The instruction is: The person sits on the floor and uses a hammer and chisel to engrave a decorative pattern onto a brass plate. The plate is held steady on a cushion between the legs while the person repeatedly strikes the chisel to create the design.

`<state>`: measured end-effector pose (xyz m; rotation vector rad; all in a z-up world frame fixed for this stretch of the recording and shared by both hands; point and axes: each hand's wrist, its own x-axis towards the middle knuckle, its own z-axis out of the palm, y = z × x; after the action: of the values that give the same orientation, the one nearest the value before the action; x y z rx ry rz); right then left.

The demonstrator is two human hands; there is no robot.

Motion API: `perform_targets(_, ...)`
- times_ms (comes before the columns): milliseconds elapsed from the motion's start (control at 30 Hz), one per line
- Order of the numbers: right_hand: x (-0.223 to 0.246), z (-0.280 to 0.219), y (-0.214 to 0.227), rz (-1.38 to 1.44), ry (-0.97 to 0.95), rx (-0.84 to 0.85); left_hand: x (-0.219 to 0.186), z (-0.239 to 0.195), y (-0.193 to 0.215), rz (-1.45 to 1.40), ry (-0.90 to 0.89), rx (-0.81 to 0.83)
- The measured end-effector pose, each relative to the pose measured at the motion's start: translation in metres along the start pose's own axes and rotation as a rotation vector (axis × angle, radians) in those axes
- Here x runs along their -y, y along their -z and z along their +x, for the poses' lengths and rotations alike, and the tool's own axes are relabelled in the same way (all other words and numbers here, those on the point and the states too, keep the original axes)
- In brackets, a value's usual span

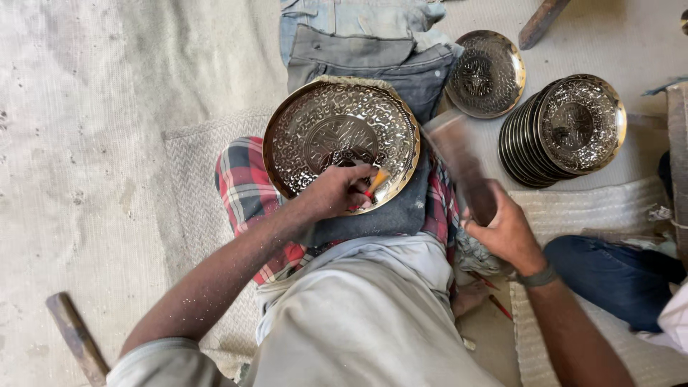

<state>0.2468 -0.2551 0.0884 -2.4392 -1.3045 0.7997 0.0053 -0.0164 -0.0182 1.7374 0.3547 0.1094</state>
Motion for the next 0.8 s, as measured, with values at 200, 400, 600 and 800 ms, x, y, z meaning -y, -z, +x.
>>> perform_targets(200,-0.032,-0.043,-0.060,0.396,0.038,-0.215,-0.001,0.011,0.008,0.019,-0.116,0.324)
perform_targets(400,-0.062,-0.080,-0.129,0.054,0.086,-0.459,-0.022,0.020,0.012,0.202,-0.243,0.511)
perform_targets(600,-0.062,-0.096,-0.149,0.057,0.054,-0.503,-0.022,0.021,0.009,0.289,-0.206,0.573)
perform_targets(800,-0.064,-0.096,-0.148,0.050,0.108,-0.503,-0.028,0.019,0.010,0.286,-0.179,0.633)
